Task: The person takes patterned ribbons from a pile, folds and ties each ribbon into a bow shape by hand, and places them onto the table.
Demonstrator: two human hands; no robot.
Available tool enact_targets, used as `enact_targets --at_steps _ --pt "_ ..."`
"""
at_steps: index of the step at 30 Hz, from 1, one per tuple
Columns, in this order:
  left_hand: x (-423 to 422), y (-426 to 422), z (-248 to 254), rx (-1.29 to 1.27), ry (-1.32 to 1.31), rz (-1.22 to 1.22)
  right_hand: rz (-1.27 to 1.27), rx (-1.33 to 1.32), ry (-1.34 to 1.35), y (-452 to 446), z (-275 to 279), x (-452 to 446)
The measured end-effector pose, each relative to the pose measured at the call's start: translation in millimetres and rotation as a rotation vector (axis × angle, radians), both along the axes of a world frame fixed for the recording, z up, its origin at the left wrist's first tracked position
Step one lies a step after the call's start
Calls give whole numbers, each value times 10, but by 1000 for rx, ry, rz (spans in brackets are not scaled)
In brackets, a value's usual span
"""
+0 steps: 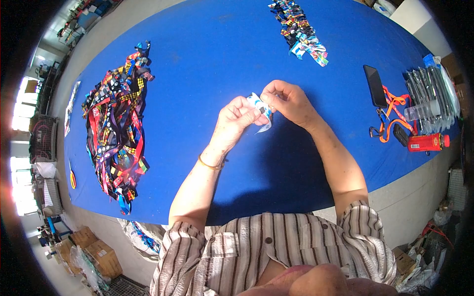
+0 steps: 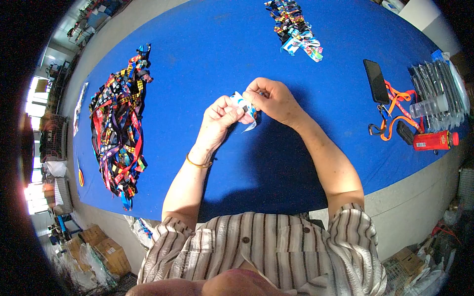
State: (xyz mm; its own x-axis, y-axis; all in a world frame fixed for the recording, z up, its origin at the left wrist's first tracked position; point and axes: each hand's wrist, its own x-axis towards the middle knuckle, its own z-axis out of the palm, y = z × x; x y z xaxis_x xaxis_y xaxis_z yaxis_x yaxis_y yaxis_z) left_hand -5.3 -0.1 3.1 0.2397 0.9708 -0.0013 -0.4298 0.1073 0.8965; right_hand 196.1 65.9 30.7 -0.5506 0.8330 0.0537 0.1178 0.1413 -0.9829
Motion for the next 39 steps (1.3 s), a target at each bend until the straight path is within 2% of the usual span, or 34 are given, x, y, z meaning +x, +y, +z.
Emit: enact_targets --at_steps 10,19,25,28,34,39 --pt "18 -11 81 -14 3 8 44 27 -71 -15 44 10" --pt "34 -17 35 -22 55 -13 90 0 -33 -14 -11 33" --pt "15 -18 34 -10 78 7 18 -33 6 -24 -50 -23" --pt "25 -17 37 -29 89 21 72 -37 3 -60 83 -11" --pt "39 -20 57 -60 109 44 -11 183 -75 -62 15 -11" --pt "27 -19 44 -80 131 30 -21 223 -119 -85 75 -30"
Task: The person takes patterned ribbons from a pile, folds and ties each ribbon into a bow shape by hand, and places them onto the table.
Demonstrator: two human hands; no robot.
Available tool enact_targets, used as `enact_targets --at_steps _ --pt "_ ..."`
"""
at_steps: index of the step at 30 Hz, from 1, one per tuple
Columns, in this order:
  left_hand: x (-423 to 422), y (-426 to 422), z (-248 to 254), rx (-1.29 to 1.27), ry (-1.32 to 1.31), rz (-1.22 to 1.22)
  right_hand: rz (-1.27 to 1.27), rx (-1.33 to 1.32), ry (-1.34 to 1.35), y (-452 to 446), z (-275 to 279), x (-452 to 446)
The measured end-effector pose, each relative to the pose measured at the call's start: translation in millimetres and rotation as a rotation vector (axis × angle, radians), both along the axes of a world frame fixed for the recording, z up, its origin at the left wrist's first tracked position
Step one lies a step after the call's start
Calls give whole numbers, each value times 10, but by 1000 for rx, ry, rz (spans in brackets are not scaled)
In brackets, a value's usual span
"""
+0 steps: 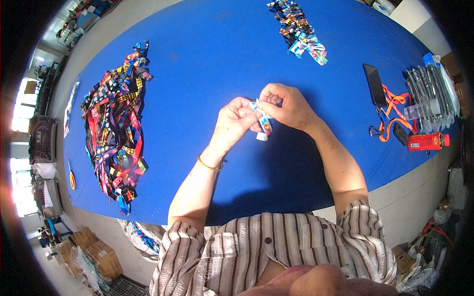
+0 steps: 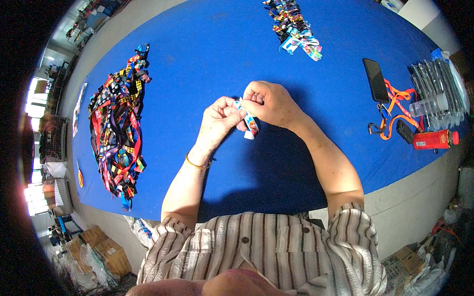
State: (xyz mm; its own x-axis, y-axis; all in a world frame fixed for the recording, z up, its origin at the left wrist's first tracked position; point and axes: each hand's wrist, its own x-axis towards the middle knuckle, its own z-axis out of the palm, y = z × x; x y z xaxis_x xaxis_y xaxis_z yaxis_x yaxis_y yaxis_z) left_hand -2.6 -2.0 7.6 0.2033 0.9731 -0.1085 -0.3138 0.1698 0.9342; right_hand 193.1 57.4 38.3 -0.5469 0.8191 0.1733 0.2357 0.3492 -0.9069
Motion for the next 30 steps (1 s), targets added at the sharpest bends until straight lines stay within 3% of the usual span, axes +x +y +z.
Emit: enact_targets --at_steps 10,19,25,28,30 --pt "9 -11 16 7 55 10 -12 38 -14 6 -33 -15" --pt "0 13 -103 14 72 -43 1 -169 52 8 -41 -12" --pt "10 12 -64 22 25 7 -46 -90 20 58 -70 -4" --pt "20 12 -13 52 -1 77 64 -279 198 63 -117 0" --pt "-10 27 -40 78 3 105 105 -289 160 57 -132 5"
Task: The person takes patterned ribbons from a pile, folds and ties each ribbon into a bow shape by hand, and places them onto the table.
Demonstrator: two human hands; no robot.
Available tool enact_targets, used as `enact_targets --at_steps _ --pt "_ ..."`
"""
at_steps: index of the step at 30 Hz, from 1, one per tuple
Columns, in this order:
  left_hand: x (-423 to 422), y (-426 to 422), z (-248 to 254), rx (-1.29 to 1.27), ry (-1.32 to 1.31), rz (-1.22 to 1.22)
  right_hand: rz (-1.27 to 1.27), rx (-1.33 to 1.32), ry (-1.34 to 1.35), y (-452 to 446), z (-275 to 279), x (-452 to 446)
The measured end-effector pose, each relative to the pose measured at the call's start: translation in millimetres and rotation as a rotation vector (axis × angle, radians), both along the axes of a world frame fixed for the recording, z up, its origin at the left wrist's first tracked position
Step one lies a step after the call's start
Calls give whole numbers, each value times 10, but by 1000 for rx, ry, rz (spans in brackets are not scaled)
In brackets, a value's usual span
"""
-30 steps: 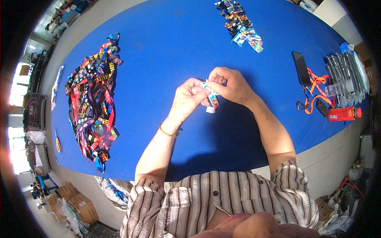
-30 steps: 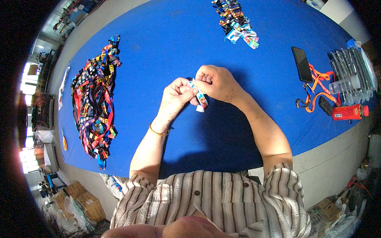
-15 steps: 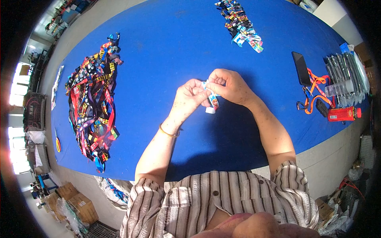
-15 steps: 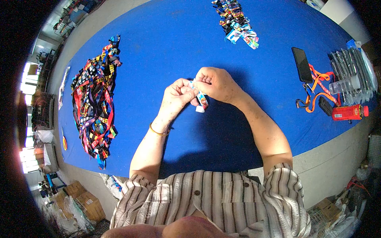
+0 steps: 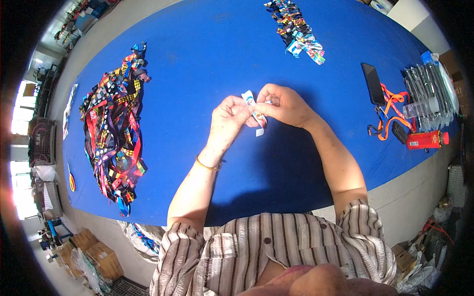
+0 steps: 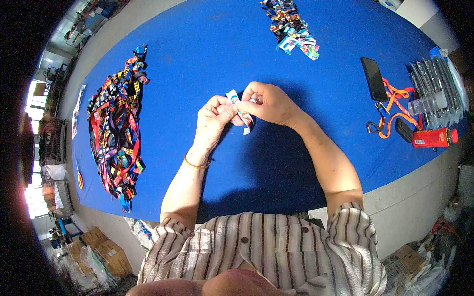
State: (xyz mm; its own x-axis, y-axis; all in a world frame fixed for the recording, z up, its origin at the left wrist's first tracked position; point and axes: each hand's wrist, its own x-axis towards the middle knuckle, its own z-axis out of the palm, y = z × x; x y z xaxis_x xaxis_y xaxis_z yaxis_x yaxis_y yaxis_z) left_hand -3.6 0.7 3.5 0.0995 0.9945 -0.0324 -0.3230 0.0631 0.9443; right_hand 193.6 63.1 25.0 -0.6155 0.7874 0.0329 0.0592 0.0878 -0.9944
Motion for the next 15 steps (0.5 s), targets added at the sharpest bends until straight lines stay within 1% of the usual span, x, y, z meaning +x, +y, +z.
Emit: enact_targets --at_steps 4,7,11,12,15 --pt "-4 10 7 4 1 27 33 -10 -31 24 -90 17" --pt "-35 8 25 -22 51 34 -5 -144 -90 13 13 8" --pt "-74 8 73 -73 54 39 -70 -185 -88 35 9 20" --pt "-79 8 75 -97 90 44 -89 -196 -115 35 34 25" --pt "-89 6 129 -171 344 37 -146 -187 -180 7 -8 10"
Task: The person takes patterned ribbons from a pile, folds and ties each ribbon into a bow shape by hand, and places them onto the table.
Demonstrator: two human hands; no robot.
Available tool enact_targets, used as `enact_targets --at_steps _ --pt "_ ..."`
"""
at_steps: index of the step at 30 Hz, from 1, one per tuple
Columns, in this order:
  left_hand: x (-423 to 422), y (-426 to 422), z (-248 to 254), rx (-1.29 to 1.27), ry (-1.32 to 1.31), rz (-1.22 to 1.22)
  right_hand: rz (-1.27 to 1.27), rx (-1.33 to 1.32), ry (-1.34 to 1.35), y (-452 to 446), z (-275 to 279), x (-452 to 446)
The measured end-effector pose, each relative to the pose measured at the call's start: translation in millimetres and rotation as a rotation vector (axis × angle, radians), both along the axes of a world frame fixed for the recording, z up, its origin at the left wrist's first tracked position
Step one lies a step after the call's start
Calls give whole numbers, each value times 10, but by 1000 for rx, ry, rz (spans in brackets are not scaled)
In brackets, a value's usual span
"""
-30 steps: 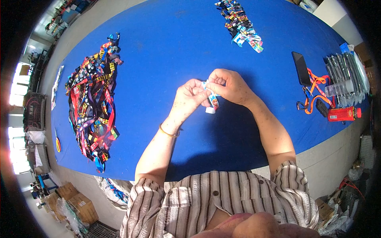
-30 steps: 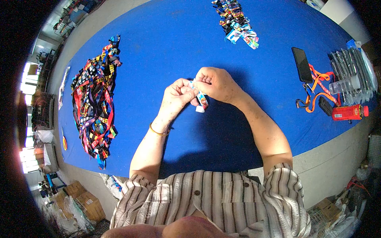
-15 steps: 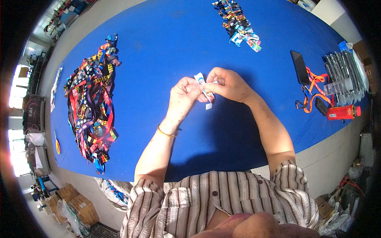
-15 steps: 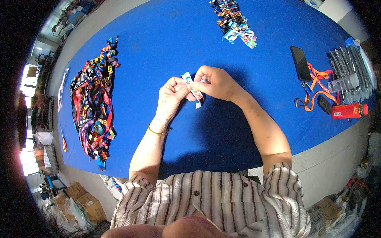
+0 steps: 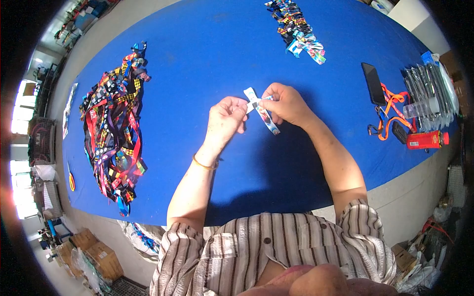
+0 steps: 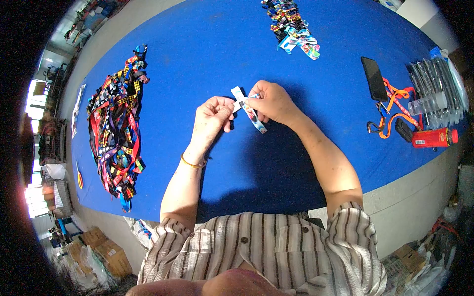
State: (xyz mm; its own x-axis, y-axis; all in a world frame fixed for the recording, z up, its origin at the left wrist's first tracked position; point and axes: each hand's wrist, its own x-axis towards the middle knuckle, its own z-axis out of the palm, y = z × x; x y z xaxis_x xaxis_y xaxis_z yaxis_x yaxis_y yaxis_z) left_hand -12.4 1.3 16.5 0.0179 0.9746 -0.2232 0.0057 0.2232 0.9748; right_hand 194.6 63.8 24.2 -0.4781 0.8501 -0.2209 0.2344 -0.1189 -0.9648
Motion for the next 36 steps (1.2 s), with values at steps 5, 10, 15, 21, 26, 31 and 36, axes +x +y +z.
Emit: enact_targets --at_steps 5,10,15,21,26,31,36 --pt "-35 -14 -8 33 486 -13 -56 146 -198 -22 -126 -38" --pt "-16 -41 65 277 971 15 -37 325 -289 -19 -167 -33" --pt "197 -81 69 823 1113 -40 -58 323 -349 16 -231 -43" --pt "291 -158 -153 825 1213 -142 -35 440 -320 83 -87 72" --pt "348 -251 -190 763 1413 -231 -7 683 -316 203 -19 -30" --pt "397 -265 -238 715 1447 -255 134 726 -309 356 -142 -139" --pt "418 -276 -245 708 1457 -260 21 693 -332 395 -253 -160"
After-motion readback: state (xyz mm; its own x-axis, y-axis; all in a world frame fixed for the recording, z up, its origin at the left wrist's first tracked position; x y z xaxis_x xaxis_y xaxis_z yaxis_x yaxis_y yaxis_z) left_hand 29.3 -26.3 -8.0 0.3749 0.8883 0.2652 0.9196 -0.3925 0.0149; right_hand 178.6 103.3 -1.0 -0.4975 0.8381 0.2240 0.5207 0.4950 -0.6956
